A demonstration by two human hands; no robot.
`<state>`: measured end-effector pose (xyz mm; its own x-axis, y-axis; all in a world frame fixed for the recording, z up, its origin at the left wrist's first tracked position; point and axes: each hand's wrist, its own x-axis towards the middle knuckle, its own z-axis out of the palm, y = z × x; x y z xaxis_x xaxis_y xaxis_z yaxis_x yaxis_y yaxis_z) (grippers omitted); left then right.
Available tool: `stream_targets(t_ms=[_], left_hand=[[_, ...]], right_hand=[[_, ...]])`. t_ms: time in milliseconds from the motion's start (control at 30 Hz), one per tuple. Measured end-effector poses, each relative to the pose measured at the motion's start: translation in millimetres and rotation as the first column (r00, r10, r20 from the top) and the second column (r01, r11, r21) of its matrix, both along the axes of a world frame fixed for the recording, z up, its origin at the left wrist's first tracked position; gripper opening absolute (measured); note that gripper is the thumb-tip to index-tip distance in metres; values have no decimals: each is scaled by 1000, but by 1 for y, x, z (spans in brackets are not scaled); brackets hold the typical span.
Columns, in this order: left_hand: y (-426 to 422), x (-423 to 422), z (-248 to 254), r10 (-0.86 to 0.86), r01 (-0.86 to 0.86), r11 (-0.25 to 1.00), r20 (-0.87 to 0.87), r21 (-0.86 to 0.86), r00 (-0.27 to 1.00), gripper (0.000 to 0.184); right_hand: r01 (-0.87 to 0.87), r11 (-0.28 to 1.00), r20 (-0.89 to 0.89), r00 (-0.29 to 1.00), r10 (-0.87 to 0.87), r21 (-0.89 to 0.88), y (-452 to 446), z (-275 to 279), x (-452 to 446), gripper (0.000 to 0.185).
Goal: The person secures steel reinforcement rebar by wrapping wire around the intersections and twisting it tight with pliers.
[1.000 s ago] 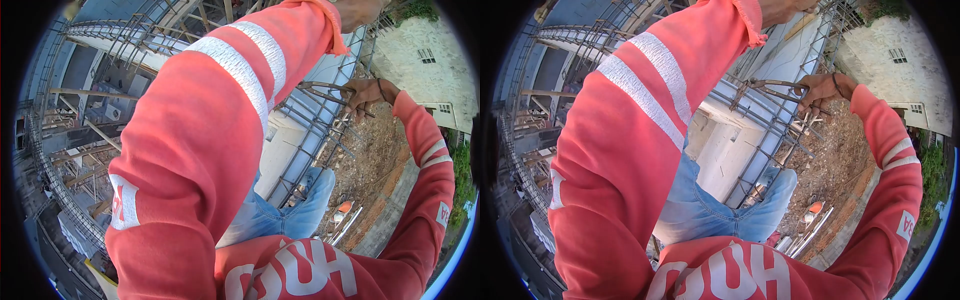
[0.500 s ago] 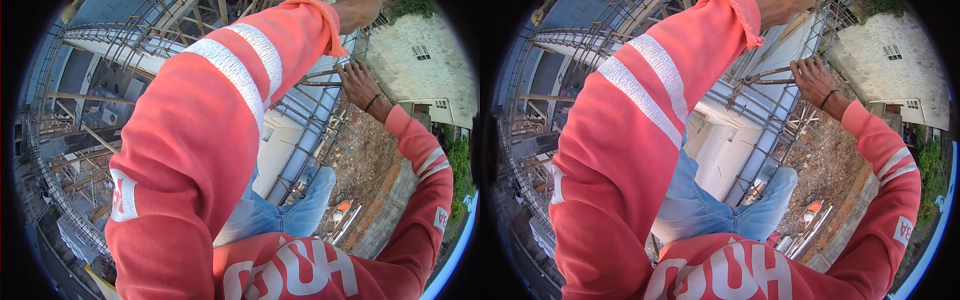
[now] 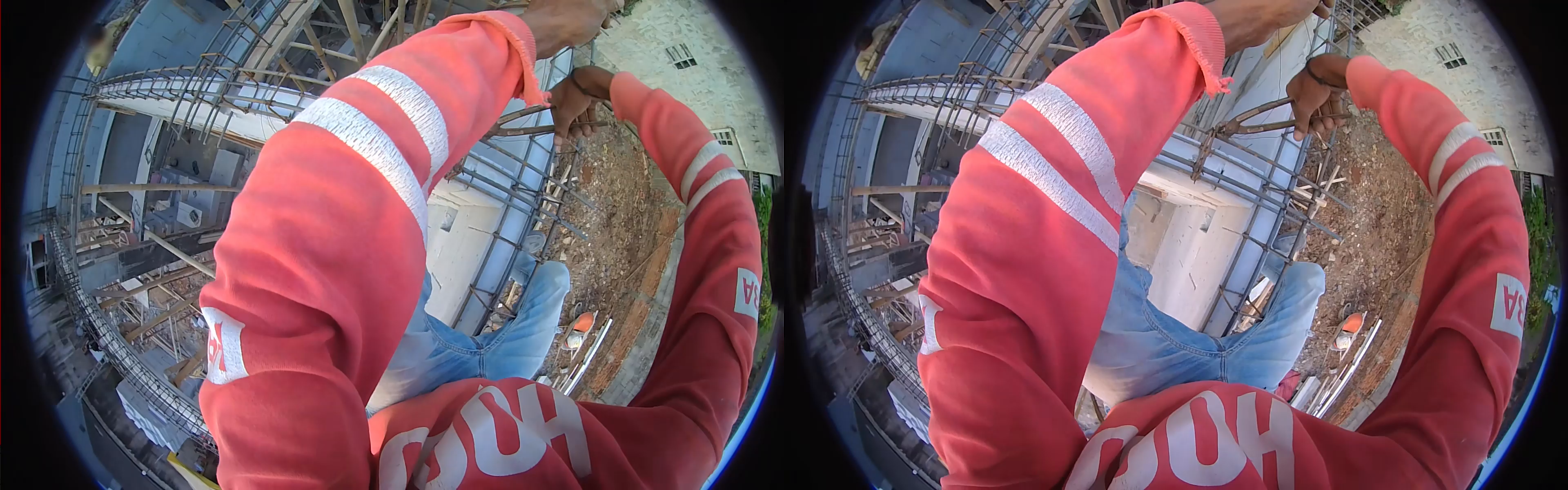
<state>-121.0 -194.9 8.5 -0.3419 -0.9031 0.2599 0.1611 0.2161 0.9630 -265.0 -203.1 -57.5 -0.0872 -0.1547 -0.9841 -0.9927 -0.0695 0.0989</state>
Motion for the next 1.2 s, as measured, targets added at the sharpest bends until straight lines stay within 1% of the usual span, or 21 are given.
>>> stream_targets(t_ms=[100, 167, 200, 233, 267, 300, 367, 400, 433, 500, 633, 700, 767, 833, 900, 967, 1000, 1033, 1100, 1167, 1200], left_hand=[[-1, -4, -1, -9, 8, 1000, -35, -28, 999, 50], [-3, -5, -1, -20, 21, 1000, -41, 20, 999, 50], [-3, -5, -3, -22, 23, 999, -51, 28, 998, 50], [-6, -3, -3, -7, 13, 997, -77, 73, 997, 50], [-7, -2, -3, 8, 4, 993, -99, 119, 995, 49], [-12, -6, -7, 7, 6, 993, -103, 120, 995, 49], [-22, -14, -15, 71, -24, 985, -276, 170, 958, 49], [-21, -9, -11, 75, -30, 986, -275, 164, 959, 49], [-19, -4, -10, 117, -91, 985, -182, 148, 976, 48], [-19, 5, -7, 164, -151, 979, -86, 133, 983, 48], [-20, 0, -3, 381, -361, 918, -114, 166, 917, 50], [-20, 4, -4, 492, -470, 866, -115, 172, 863, 51], [-19, 8, -3, 322, -300, 944, -177, 140, 930, 52], [-22, 4, -8, 289, -271, 955, -173, 121, 942, 54], [-25, 0, -13, 220, -212, 975, -197, 59, 955, 55], [-26, -4, -15, 183, -165, 982, -236, 95, 954, 54], [-26, -5, -14, 151, -119, 984, -272, 129, 950, 54], [-24, -3, -11, 148, -117, 985, -270, 127, 951, 54], [-22, -4, -6, 117, -35, 962, -297, 270, 948, 54], [-23, -6, -8, 102, -21, 966, -304, 259, 947, 54], [-27, -7, -12, 98, -17, 967, -312, 254, 945, 54]], right_hand=[[-38, 993, 49, 998, 32, 113, -9, 5, -2, 37], [-84, 996, 13, 996, 84, 9, 7, 6, -6, 50], [-474, 822, 14, 864, 503, -315, 19, 7, -7, 56], [-705, 410, -122, 572, 811, -579, 34, 12, -3, 62], [-764, 303, -254, 514, 820, -569, 52, 17, 0, 58], [-766, 304, -256, 514, 819, -566, 54, 13, -9, 58], [-646, -98, -357, 284, 890, -757, 61, -4, -37, 48], [-651, -213, -435, 200, 878, -729, 57, -9, -41, 54], [-647, -217, -434, 195, 880, -731, 54, -7, -37, 54], [-472, -428, -542, 133, 830, -771, 48, -4, -36, 59], [-598, -293, -504, 218, 836, -746, 35, -15, -39, 60], [-580, -379, -542, 132, 830, -721, 28, -17, -41, 52], [-673, 78, -346, 471, 811, -736, 26, -20, -36, 46], [-647, 49, -324, 445, 835, -761, 22, -15, -32, 42], [-703, 198, -288, 508, 812, -683, 7, -18, -28, 43], [-608, 179, -178, 480, 859, -774, -5, -19, -31, 40], [-494, 744, 10, 830, 557, -449, -10, -6, -13, 38], [-80, 997, -27, 996, 80, 8, -13, 4, 0, 36], [-68, 997, -8, 998, 67, -41, -12, 8, 2, 32], [-194, 980, -34, 981, 192, -42, -12, 6, -1, 32], [-157, 987, -11, 988, 157, -28, -7, 4, -4, 31]])
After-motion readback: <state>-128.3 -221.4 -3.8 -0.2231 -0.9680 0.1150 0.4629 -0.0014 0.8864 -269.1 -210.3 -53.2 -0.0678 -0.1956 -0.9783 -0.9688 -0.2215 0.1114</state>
